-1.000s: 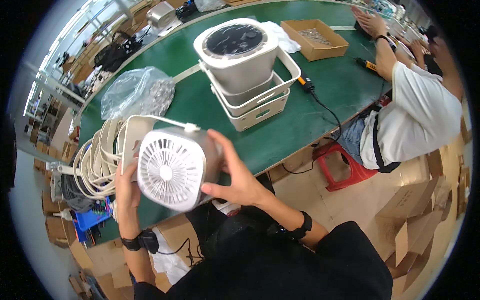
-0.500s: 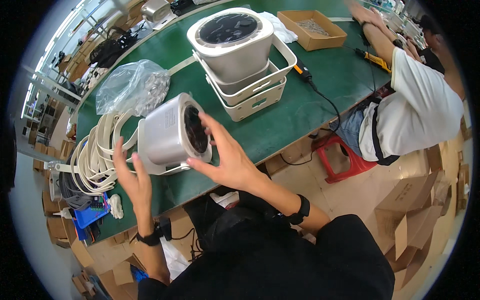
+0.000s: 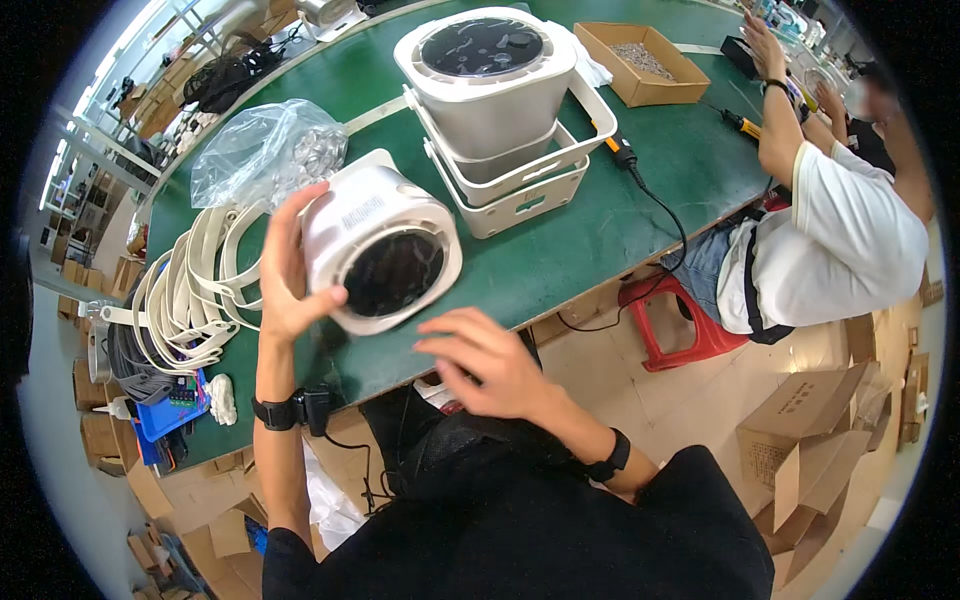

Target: The person uses a power drill to fasten screws into a white plastic housing on a green workbench. They then wipe the surface with a cloth and proceed to assemble multiple units of a small white appliance, attaching handles and placing them into cardboard boxes.

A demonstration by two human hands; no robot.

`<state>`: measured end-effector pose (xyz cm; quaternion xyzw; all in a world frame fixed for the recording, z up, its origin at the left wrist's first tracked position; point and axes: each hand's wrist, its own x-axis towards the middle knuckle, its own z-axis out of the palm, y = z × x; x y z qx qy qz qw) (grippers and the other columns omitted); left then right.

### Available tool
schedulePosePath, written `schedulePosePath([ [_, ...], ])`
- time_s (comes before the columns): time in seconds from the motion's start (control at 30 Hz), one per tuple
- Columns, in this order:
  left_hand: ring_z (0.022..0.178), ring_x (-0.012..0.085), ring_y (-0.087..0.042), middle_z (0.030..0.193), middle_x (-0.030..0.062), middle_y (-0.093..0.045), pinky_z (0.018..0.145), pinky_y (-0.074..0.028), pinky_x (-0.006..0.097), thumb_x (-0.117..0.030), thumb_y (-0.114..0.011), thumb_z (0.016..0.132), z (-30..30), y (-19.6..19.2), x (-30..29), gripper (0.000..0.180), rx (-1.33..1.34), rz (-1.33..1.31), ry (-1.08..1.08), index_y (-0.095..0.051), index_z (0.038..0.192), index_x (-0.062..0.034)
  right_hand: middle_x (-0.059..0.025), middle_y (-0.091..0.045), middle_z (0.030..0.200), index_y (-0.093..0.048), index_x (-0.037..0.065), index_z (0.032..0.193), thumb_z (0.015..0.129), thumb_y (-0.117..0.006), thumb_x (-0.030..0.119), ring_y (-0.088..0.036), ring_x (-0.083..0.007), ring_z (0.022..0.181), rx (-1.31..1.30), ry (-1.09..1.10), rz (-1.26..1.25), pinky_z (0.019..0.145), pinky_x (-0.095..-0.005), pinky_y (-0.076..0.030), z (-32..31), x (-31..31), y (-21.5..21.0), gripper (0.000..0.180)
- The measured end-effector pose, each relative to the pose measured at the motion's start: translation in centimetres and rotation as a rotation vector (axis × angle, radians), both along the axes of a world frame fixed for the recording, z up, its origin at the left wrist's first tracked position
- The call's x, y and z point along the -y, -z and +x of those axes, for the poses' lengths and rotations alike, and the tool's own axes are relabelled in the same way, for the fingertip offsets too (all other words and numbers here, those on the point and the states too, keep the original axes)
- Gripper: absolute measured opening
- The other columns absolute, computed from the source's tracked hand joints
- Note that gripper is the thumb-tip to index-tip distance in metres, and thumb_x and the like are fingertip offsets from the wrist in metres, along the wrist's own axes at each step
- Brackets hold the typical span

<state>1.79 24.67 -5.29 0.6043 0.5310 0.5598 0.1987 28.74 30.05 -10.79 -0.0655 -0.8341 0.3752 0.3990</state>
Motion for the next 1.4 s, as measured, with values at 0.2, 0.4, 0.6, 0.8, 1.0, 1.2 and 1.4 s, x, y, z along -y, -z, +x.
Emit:
schedulePosePath([
  [0.2,0.101,0.0239,-0.068,0.110,0.0158,-0.070,0.088,-0.054,0.036,-0.028,-0.054,0.092,-2.0,0.6,-1.0,0.042,1.160,-0.098,-0.070,-0.063,0.117,0.0045,-0.0197,-0.056,0.131,-0.057,-0.001,0.128,0.083,-0.071,0.005,-0.057,-0.0325,0.118,0.029,0.113,-0.296,0.093,-0.0371,-0.050,1.7,-2.5,-0.3,0.047],
  [0.4,0.108,0.0197,-0.063,0.120,0.0103,-0.066,0.095,-0.049,0.034,-0.029,-0.054,0.098,-4.3,1.0,-3.1,0.041,0.820,-0.037,-0.218,-0.060,0.125,0.0022,-0.0248,-0.035,0.153,-0.036,-0.002,0.148,0.084,-0.075,0.021,-0.038,-0.0411,0.139,0.100,0.186,-0.050,0.114,-0.0448,-0.034,-2.5,-4.2,-0.5,0.079],
  [0.6,0.131,0.0296,-0.046,0.137,0.0162,-0.046,0.110,-0.036,0.042,-0.019,-0.068,0.085,-2.8,-1.4,-5.3,0.056,-0.396,0.235,-0.218,-0.055,0.136,-0.0028,-0.0235,-0.044,0.146,-0.046,0.000,0.141,0.085,-0.069,0.021,-0.039,-0.0411,0.137,0.369,0.181,0.131,0.112,-0.0477,-0.036,-4.4,-4.7,1.0,0.063],
  [0.8,0.141,0.0306,-0.036,0.151,0.0191,-0.035,0.114,-0.030,0.043,-0.023,-0.076,0.078,-4.0,-0.4,-4.7,0.083,-0.410,0.214,-0.319,-0.038,0.149,-0.0046,-0.0220,-0.046,0.143,-0.060,0.002,0.124,0.085,-0.068,0.021,-0.040,-0.0395,0.137,0.406,0.134,0.216,0.110,-0.0488,-0.037,-4.4,-5.5,1.3,0.044],
  [1.0,0.135,0.0296,-0.042,0.152,0.0203,-0.033,0.110,-0.039,0.041,-0.019,-0.080,0.078,-1.1,1.4,-4.0,0.101,-0.013,0.091,-0.339,-0.018,0.157,-0.0056,-0.0211,-0.048,0.142,-0.062,0.003,0.122,0.086,-0.067,0.020,-0.041,-0.0386,0.136,0.392,0.162,0.237,0.109,-0.0490,-0.037,-4.4,-5.4,1.5,0.040],
  [1.2,0.106,0.0261,-0.063,0.126,0.0160,-0.058,0.074,-0.057,0.039,-0.040,-0.064,0.091,-2.8,2.4,-3.0,0.066,0.603,-0.096,-0.221,-0.040,0.142,-0.0052,-0.0170,-0.064,0.117,-0.067,0.000,0.106,0.083,-0.064,0.000,-0.060,-0.0336,0.109,0.048,0.044,0.011,0.092,-0.0414,-0.049,-2.7,-5.4,0.5,0.023],
  [1.4,0.084,0.0243,-0.071,0.106,0.0122,-0.068,0.057,-0.062,0.039,-0.062,-0.052,0.091,-2.9,0.8,-2.7,0.064,1.029,-0.378,-0.185,-0.057,0.124,-0.0073,-0.0150,-0.069,0.095,-0.069,-0.002,0.095,0.080,-0.060,-0.010,-0.065,-0.0302,0.088,0.001,0.260,-0.061,0.079,-0.0365,-0.052,2.1,-5.5,0.1,0.019],
])
